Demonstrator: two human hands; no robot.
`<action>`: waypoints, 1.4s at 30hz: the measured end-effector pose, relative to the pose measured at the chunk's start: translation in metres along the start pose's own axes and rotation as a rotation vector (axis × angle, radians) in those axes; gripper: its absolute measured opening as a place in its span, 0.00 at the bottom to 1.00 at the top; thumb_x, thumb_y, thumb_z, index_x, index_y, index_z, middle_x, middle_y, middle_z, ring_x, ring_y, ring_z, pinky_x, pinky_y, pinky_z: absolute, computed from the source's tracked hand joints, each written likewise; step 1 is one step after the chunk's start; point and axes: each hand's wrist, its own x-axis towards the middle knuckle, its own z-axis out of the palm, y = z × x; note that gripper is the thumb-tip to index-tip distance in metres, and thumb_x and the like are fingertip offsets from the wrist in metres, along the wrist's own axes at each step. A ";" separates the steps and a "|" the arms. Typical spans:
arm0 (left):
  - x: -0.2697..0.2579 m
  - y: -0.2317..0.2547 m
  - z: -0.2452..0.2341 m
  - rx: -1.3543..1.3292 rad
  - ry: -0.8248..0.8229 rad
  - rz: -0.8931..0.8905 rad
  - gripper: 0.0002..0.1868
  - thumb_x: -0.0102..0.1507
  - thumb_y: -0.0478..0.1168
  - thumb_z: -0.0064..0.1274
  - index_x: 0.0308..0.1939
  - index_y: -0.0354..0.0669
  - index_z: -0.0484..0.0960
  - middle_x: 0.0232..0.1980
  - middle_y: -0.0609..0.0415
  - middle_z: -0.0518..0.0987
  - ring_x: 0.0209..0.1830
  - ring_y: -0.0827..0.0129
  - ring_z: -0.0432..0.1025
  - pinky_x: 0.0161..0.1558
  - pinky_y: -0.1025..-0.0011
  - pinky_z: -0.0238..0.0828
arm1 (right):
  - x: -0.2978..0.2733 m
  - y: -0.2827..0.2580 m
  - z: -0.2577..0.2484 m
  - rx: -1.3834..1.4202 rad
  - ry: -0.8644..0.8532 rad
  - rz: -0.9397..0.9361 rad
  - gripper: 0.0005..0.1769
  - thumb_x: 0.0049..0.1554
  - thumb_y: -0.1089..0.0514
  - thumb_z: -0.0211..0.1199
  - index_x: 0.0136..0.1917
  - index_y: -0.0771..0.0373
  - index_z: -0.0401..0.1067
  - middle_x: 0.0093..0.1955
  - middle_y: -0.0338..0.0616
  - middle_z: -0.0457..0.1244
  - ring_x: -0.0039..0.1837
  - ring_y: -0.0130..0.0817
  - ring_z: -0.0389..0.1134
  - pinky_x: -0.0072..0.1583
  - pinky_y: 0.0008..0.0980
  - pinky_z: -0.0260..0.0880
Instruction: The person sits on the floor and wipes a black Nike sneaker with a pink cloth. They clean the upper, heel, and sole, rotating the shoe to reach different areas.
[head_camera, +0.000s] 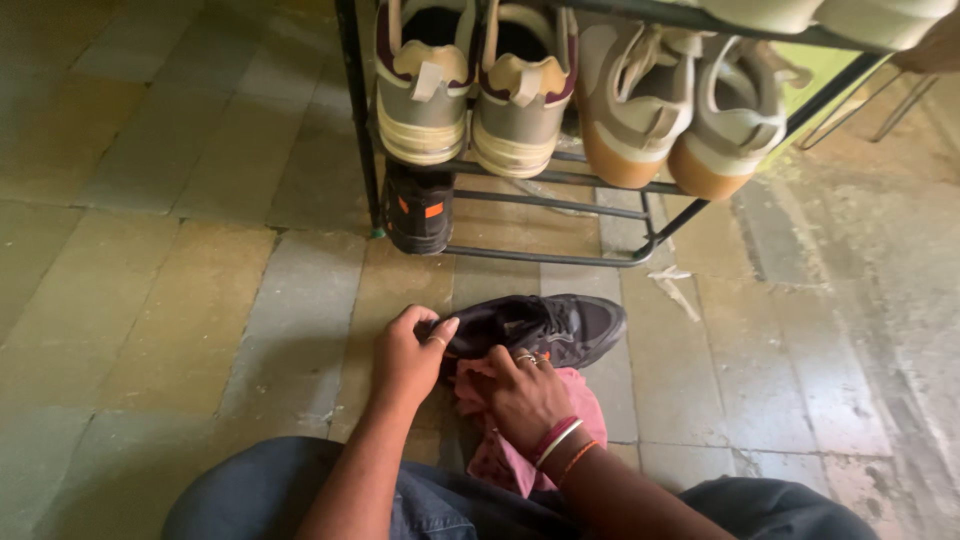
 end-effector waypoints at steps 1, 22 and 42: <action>-0.001 0.000 0.001 0.005 0.007 0.030 0.17 0.59 0.47 0.65 0.42 0.37 0.82 0.37 0.42 0.84 0.37 0.52 0.79 0.40 0.61 0.75 | -0.004 0.005 -0.003 -0.018 -0.061 0.029 0.23 0.47 0.48 0.67 0.57 0.44 0.77 0.52 0.43 0.60 0.52 0.43 0.66 0.52 0.45 0.67; -0.002 -0.034 0.029 0.094 -0.371 -0.050 0.33 0.38 0.47 0.77 0.47 0.47 0.87 0.46 0.51 0.88 0.47 0.61 0.82 0.51 0.64 0.76 | -0.038 0.107 -0.059 0.433 -0.288 0.714 0.16 0.51 0.52 0.64 0.53 0.50 0.80 0.49 0.49 0.73 0.53 0.51 0.74 0.55 0.43 0.74; -0.018 0.006 -0.015 -0.250 -0.324 -0.561 0.37 0.45 0.50 0.67 0.56 0.37 0.80 0.57 0.43 0.82 0.58 0.60 0.74 0.61 0.59 0.66 | -0.048 0.091 -0.086 0.429 0.220 0.529 0.26 0.46 0.62 0.63 0.59 0.52 0.79 0.51 0.50 0.71 0.50 0.51 0.73 0.54 0.42 0.73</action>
